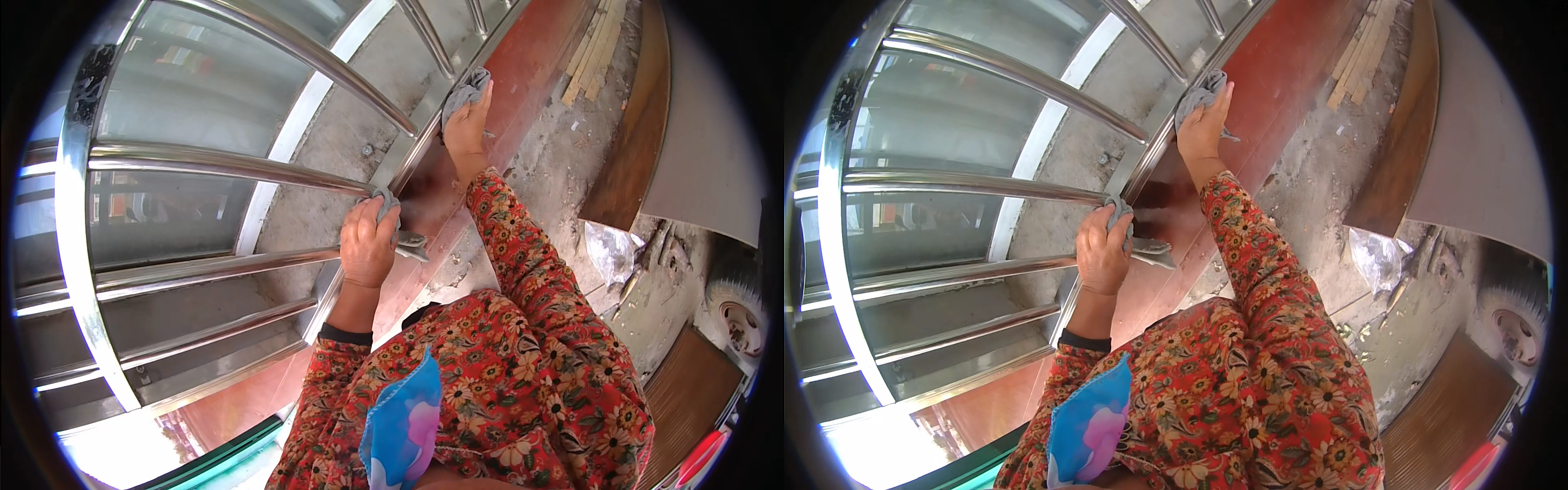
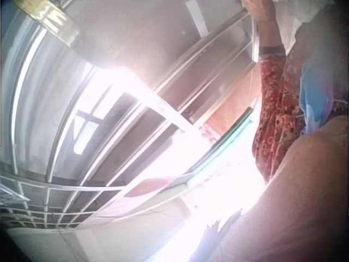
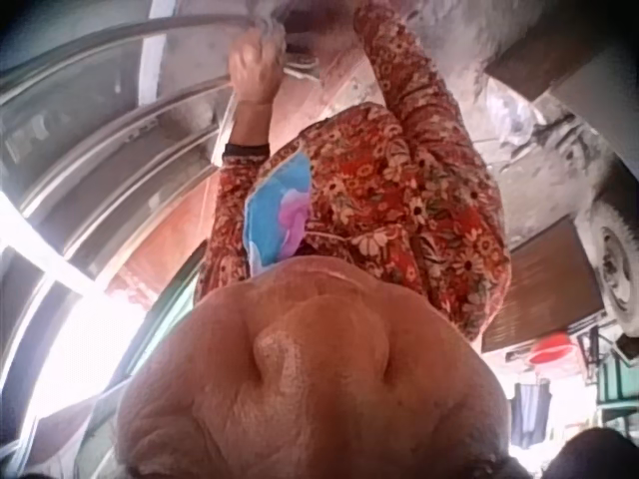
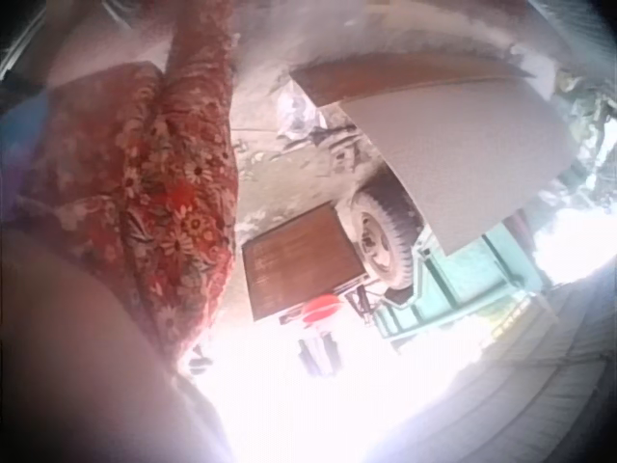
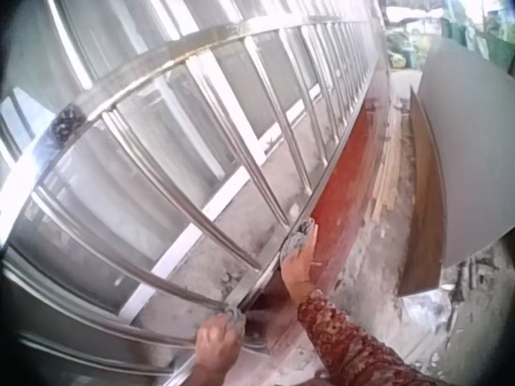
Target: The person washes a grey cloth in a red basin of water, then wrings it out. They proceed to wipe the metal bars of a gate or railing with the damp cloth, cleaning multiple vertical and horizontal bars.
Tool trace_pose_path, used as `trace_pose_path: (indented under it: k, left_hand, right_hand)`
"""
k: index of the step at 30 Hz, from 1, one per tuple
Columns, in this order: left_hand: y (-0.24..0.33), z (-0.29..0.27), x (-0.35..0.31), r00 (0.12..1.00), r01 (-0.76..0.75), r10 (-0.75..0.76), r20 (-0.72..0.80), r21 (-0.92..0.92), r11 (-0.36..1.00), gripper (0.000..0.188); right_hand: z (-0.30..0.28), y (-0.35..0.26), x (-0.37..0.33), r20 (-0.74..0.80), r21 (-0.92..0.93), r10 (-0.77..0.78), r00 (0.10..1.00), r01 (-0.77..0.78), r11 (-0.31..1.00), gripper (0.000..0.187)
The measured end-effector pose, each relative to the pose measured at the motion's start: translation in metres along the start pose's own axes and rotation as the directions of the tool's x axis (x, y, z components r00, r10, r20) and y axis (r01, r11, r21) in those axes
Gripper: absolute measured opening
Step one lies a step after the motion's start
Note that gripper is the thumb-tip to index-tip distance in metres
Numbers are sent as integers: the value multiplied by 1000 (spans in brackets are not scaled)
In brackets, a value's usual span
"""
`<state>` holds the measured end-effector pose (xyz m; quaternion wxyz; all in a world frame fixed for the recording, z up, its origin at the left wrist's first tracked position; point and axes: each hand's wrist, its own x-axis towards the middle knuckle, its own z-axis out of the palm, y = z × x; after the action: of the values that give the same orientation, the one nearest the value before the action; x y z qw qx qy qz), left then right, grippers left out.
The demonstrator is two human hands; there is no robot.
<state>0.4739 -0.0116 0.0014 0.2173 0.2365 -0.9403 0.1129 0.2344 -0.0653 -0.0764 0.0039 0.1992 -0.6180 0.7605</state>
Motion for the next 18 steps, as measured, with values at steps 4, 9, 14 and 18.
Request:
trace_pose_path:
  k: [4, 9, 14, 18]
  left_hand:
    - [0, 2, 0, 1000, -1, 2, -15, 23, 1000, 39]
    - [0, 1, -1, 1000, 12, -12, 8, 26, 1000, 40]
    - [0, 0, -1, 1000, 9, -9, 1, -3, 1000, 48]
    - [5, -5, 3, 998, 66, -67, -16, -86, 994, 50]
  right_hand:
    - [-10, -34, -44, 100, -171, -220, 970, 235, 957, 68]
    - [-30, -35, -64, 440, -29, -329, 836, 379, 925, 77]
    - [-16, 2, 26, 191, -50, -206, 960, 219, 974, 71]
    - [-13, -6, 24, 185, 38, -151, 971, 146, 989, 67]
